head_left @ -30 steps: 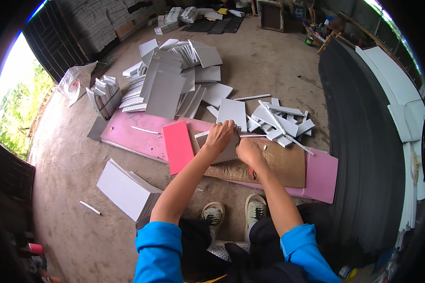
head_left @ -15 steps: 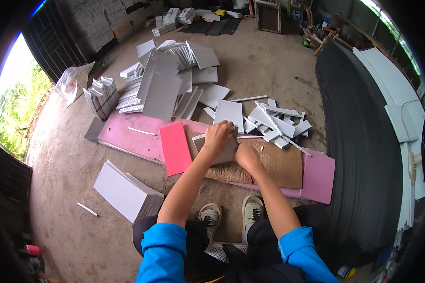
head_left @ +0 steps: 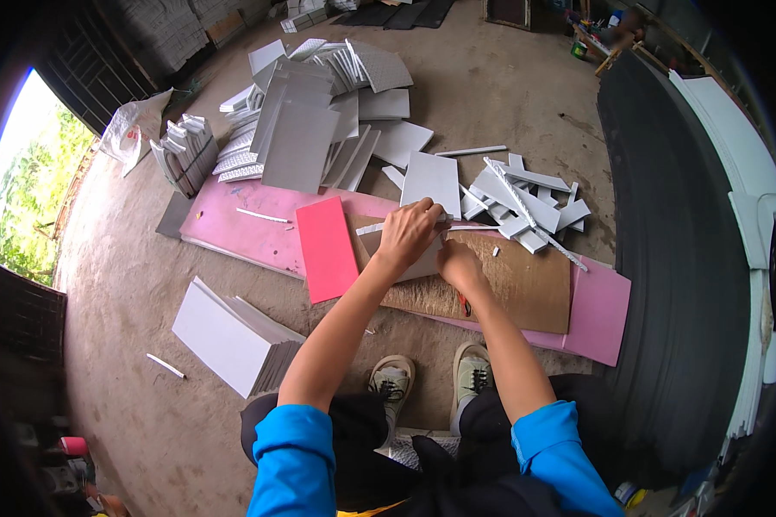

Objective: The person sits on the floor and repeatedly cuts white paper sheets using a red utility knife against a pink template. They align each sheet, cut along the edge, and place the trimmed pieces into a growing stack.

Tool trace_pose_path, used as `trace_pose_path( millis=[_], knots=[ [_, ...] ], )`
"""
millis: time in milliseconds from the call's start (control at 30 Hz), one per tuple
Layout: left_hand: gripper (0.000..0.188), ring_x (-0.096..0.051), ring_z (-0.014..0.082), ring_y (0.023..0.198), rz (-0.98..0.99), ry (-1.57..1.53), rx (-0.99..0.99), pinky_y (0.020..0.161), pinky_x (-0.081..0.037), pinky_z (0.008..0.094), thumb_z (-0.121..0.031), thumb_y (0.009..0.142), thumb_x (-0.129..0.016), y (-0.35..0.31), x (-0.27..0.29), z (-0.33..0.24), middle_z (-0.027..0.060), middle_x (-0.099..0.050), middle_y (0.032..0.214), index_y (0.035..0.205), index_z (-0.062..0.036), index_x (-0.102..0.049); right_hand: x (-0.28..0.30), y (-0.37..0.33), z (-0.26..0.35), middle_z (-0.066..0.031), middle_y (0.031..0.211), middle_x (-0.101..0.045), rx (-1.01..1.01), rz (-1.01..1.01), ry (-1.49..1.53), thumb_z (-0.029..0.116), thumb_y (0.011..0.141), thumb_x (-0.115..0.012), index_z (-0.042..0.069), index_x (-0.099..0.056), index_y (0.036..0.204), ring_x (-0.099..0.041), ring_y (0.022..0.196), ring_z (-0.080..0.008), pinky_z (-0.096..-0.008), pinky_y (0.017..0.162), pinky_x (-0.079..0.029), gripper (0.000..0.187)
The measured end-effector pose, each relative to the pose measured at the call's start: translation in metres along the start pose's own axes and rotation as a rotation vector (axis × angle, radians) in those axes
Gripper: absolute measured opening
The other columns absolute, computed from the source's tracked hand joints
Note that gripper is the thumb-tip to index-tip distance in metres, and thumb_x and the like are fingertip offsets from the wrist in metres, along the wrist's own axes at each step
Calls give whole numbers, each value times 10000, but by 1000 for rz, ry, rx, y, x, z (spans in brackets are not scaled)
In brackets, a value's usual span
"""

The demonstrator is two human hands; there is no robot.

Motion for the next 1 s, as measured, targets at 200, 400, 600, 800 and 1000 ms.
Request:
trace_pose_path(
  millis=[200,400,600,800,1000],
  knots=[
    [265,-614,283,706,57,8,71,590,-485,389,-263,706,-685,10,-2,5,59,-603,803,855,-79,-567,-10,12,-8,-256,979,-610,-8,39,-40,232,852,-451,-11,-602,1015,-582,955,-388,-441,853,-456,329],
    [261,-627,295,668,122,73,202,571,-478,412,-300,687,-685,8,-11,14,86,-636,688,841,-110,-593,-4,-17,-3,-252,946,-617,12,-8,-12,252,850,-469,-24,-604,963,-586,927,-405,-455,830,-463,328],
    [145,-628,300,654,104,60,173,555,-474,416,-149,682,-607,4,-11,12,102,-631,665,821,-109,-597,-4,-20,0,-262,889,-622,7,-80,14,219,854,-457,-38,-607,920,-608,872,-391,-446,799,-479,305],
    [147,-630,299,652,71,93,143,548,-481,403,-110,660,-588,9,-10,2,109,-628,660,807,-108,-594,-38,32,-25,-152,620,-638,-35,121,-150,227,877,-445,-41,-624,850,-650,584,-266,-363,684,-516,324],
    [124,-628,292,643,24,57,178,549,-485,395,-110,662,-592,4,-5,1,106,-624,655,784,-97,-577,-44,21,-27,-142,639,-647,-72,174,-169,226,872,-443,-30,-630,888,-661,671,-272,-381,724,-508,317]
  ],
)
Point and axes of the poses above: each hand's wrist, its own y-axis towards the middle knuckle, its own x-axis out of the back of the hand, z = x × y, the point moved 7 cm from there along y, towards the middle knuckle
